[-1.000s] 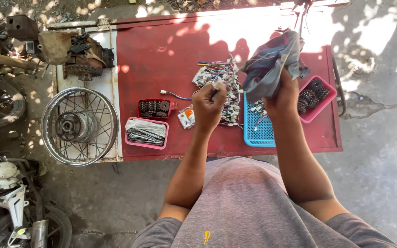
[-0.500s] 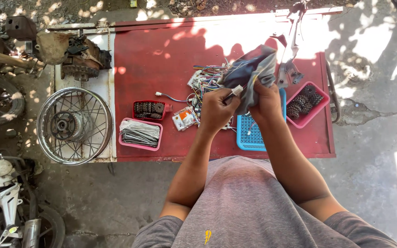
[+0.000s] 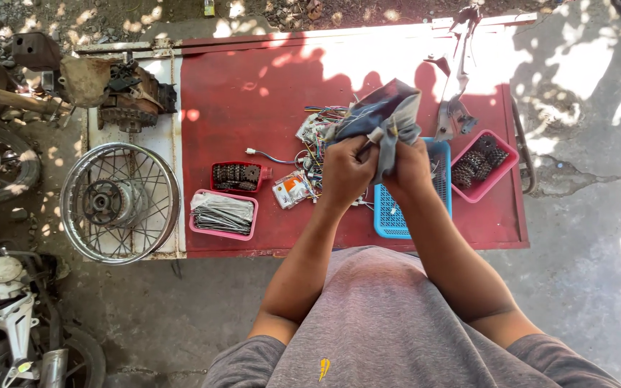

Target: Cleaning motorcycle wiring harnesses and connectors using a rag at a repair workbench.

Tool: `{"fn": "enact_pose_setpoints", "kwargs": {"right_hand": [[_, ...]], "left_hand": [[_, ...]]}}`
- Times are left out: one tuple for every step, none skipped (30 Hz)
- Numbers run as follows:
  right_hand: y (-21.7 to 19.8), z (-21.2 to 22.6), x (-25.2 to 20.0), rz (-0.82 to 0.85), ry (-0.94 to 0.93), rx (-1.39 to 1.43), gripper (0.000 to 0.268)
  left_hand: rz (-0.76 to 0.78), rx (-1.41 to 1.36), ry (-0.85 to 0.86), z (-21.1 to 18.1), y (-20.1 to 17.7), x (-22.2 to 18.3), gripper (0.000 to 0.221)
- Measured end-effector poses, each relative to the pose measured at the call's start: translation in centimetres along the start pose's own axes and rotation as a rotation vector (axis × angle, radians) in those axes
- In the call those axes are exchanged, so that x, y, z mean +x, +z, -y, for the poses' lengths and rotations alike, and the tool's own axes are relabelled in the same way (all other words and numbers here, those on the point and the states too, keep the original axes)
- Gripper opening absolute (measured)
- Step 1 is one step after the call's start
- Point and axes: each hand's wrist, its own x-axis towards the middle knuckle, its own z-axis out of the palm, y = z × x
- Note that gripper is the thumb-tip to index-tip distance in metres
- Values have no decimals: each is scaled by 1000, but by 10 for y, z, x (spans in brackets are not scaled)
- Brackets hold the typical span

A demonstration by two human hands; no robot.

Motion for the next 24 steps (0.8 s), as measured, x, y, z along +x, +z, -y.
{"fn": "enact_pose_setpoints", "kwargs": {"right_hand": [[-1, 0, 1, -2, 3, 5, 9], [-3, 0, 3, -1, -2, 24, 7], [-5, 1, 4, -1, -7, 43, 5], [-1, 8, 5, -1, -4, 42, 5], [2, 16, 6, 12, 21, 106, 7], [7, 24, 8, 26, 43, 172, 10], [11, 31, 10, 29, 44, 174, 10], [14, 39, 12, 47, 76, 270, 15], [16, 48, 14, 65, 108, 366, 19], [12, 44, 17, 66, 106, 366, 19], [7, 40, 19, 44, 134, 331, 20], [2, 36, 22, 22, 165, 294, 21], [16, 26, 9, 23, 165, 293, 21], [30, 17, -3, 22, 208, 270, 23], [44, 8, -15, 20, 250, 247, 26], [39, -5, -12, 21, 250, 249, 26], [35, -18, -9, -19, 163, 100, 17], [31, -32, -7, -60, 77, -49, 9], [35, -25, -8, -59, 78, -48, 9], [40, -18, -8, -46, 44, -59, 8], [44, -11, -9, -33, 9, -70, 10], [44, -11, -8, -34, 10, -72, 10], [43, -11, -8, -39, -4, -49, 11], [43, -10, -6, -43, -21, -27, 11]], "left_hand": [[3, 5, -1, 0, -3, 1, 18], [5, 14, 27, -1, -6, 1, 16], [7, 24, 54, -1, -9, 2, 14], [6, 25, 52, 2, -12, 1, 14], [-4, 6, 54, 6, -14, 0, 13], [-15, -12, 61, 9, -18, 0, 12], [-16, -10, 62, 15, -24, -1, 12], [-54, -30, 6, 21, -28, -1, 19], [-92, -49, -51, 26, -33, -2, 27], [-92, -49, -49, 20, -38, 2, 27], [-127, -62, -81, 14, -44, 6, 28], [-164, -75, -116, 9, -50, 9, 30], [-166, -75, -116, 0, -50, 11, 30], [-124, -49, -108, -8, -49, 14, 29], [-83, -23, -100, -16, -49, 16, 29], [-83, -21, -99, -13, -45, 14, 29], [-34, 35, -95, -9, -42, 13, 26], [14, 91, -93, -5, -39, 10, 22], [14, 92, -93, -4, -40, 9, 22], [36, 57, -77, -3, -41, 8, 22], [58, 21, -60, -1, -42, 8, 22], [58, 20, -62, 1, -42, 8, 22], [55, 28, -22, 4, -42, 8, 23], [51, 36, 21, 7, -42, 9, 24]]}}
